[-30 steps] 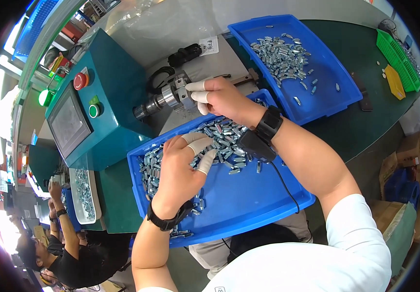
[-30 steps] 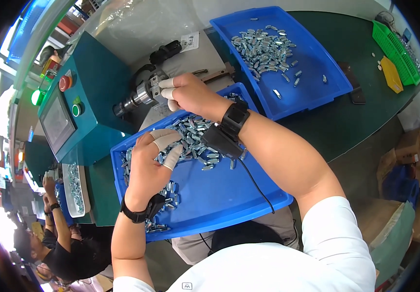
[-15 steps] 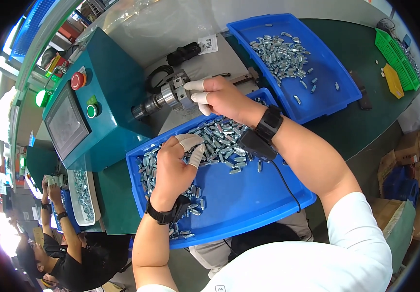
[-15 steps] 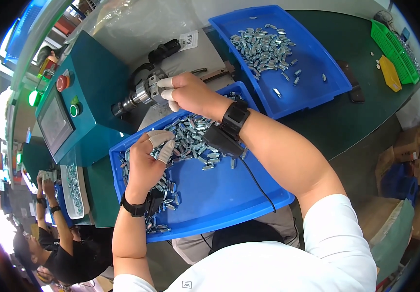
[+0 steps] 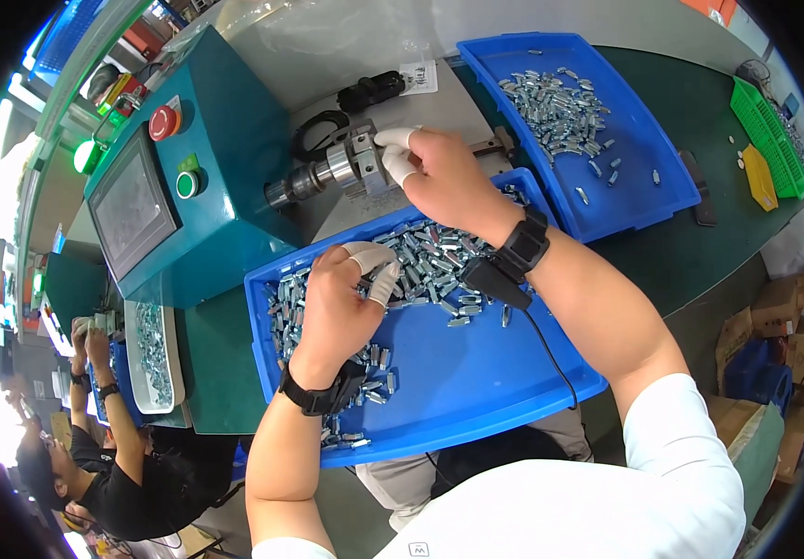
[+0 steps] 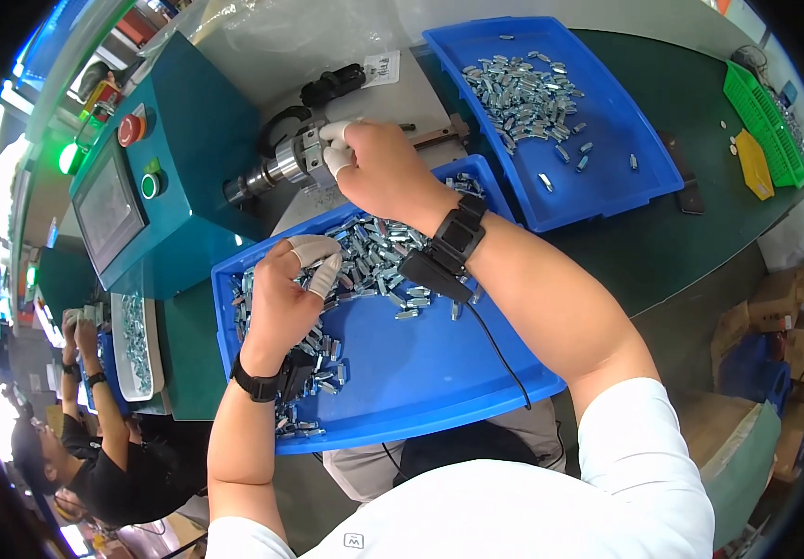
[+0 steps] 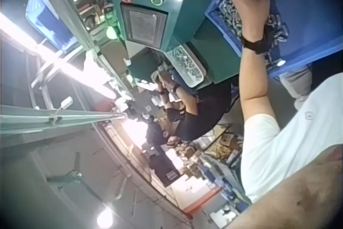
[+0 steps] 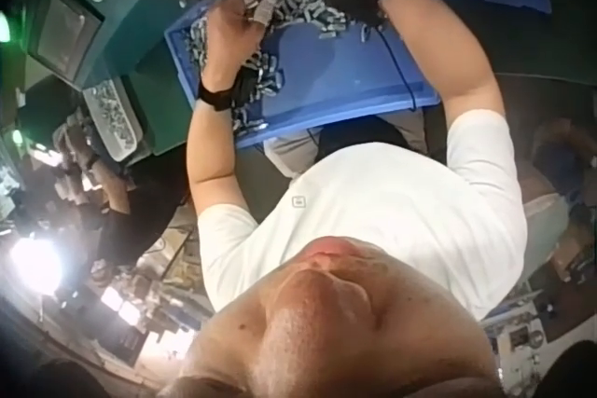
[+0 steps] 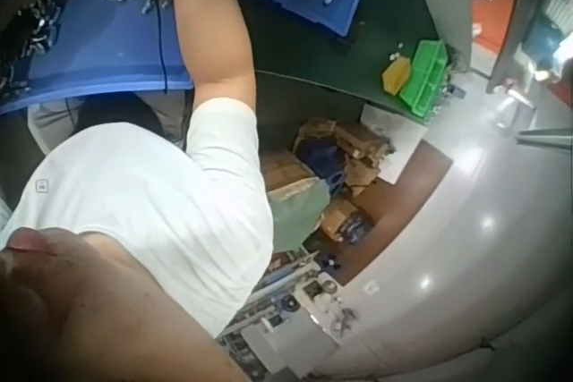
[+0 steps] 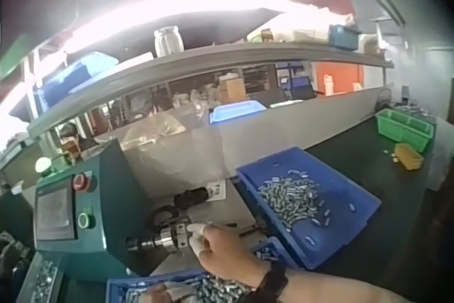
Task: The person picks up a metal component and a white piece from a blue tray, fits them together, and inserts the assembly into a machine. After pressing a green button, the person removes the joined part and places it into a separate blue tray.
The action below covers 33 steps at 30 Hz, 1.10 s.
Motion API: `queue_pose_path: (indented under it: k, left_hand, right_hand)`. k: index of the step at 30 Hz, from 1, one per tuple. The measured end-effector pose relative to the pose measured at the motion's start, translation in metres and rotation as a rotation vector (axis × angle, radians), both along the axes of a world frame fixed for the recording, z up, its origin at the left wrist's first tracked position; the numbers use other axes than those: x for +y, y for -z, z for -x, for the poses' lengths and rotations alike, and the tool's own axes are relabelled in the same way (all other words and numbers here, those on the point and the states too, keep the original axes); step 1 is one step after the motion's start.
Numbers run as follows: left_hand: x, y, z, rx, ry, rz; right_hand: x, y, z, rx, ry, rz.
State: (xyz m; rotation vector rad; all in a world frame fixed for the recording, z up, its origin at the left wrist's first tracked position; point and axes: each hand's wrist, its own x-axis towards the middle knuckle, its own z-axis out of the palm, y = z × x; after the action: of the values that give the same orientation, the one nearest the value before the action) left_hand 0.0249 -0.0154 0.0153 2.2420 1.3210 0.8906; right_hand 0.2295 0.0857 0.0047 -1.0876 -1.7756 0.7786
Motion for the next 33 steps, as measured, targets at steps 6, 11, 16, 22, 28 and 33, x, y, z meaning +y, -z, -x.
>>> queue_pose_path:
  k: [6,11,16,22,28,33]
  left_hand:
    - [0.006,0.005,0.01,-0.014,-0.17,-0.078]
    - [0.006,0.006,0.011,0.026,-0.154,-0.025]
    - [0.009,0.009,0.001,0.045,0.061,-0.073]
    - [0.014,0.018,0.002,0.057,0.225,-0.061]
    - [0.013,0.019,0.01,0.061,0.121,0.006]
    - [0.01,0.014,0.011,-0.024,0.022,0.028]
  right_hand:
    - [-0.009,0.0,0.005,-0.214,0.005,-0.348]
    - [-0.012,-0.009,0.006,-0.573,0.111,-0.435]
    - [-0.006,-0.007,0.011,-0.499,0.206,-0.486]
    - [0.025,-0.002,-0.039,0.465,0.374,-0.066]
    - [0.034,0.011,-0.034,0.532,0.621,-0.097]
    - [0.013,0.008,-0.018,0.276,0.412,-0.237]
